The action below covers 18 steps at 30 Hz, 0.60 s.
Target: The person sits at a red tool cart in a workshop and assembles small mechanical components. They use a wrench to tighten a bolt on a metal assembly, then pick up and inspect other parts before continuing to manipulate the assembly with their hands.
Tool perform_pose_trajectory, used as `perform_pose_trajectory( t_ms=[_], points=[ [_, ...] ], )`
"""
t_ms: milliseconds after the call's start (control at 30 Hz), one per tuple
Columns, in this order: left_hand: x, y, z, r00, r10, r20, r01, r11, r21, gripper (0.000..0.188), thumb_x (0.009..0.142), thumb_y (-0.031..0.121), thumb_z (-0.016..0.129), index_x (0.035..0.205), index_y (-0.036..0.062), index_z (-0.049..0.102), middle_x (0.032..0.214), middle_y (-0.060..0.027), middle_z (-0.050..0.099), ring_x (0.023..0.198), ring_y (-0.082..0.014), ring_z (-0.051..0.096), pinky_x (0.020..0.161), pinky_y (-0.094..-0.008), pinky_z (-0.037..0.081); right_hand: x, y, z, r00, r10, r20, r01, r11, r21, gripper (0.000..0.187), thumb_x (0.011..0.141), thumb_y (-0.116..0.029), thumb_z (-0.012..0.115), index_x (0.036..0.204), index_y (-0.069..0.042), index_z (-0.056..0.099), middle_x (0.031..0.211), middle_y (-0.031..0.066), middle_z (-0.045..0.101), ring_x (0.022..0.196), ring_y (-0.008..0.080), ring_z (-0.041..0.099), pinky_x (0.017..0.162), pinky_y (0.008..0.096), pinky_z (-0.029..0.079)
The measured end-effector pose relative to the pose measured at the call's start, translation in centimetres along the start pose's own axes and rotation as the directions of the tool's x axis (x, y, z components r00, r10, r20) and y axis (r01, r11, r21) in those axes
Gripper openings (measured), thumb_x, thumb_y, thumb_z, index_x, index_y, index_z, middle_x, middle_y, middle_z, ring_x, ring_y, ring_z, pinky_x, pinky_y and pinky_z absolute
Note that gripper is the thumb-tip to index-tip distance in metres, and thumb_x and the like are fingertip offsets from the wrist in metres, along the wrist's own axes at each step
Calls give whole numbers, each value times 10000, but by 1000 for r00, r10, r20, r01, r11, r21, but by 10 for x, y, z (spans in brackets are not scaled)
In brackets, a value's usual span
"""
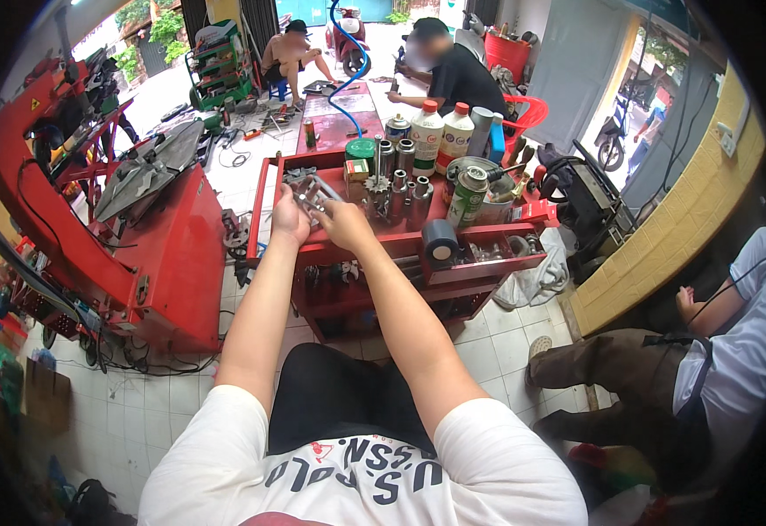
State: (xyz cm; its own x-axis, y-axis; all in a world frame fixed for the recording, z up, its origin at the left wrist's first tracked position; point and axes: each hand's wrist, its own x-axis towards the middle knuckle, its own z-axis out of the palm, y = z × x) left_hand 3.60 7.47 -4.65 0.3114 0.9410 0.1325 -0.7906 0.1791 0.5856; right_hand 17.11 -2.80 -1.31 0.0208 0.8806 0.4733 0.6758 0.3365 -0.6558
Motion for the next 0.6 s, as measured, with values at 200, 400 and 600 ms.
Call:
perform_pose_trajectory(
  t_ms=[200,400,600],
  points=[
    [-7,1,17,999,8,-46,-2,992,127,336,1124,447,291,1058,188,495,1214,-120,707,1124,-286,674,799,-446,531,-1,-6,-10,995,95,14,-96,995,40,327,995,-303,601,1061,-2,711,892,260,699,852,429,682,776,479,519],
    [-2,4,14,998,-33,-45,39,990,138,334,1119,457,303,1070,196,506,1199,-106,722,1140,-296,682,877,-431,505,0,-4,-9,997,66,-41,-64,997,38,281,982,-271,620,1063,-17,709,889,262,693,881,458,668,786,500,521],
    [-8,1,21,996,-75,-53,80,992,98,361,1114,470,318,1079,190,543,1206,-96,712,1143,-299,686,838,-416,519,-8,-5,-10,992,49,-118,-58,996,-72,249,951,-257,653,1112,-75,709,925,240,704,910,447,671,790,537,521]
  ],
)
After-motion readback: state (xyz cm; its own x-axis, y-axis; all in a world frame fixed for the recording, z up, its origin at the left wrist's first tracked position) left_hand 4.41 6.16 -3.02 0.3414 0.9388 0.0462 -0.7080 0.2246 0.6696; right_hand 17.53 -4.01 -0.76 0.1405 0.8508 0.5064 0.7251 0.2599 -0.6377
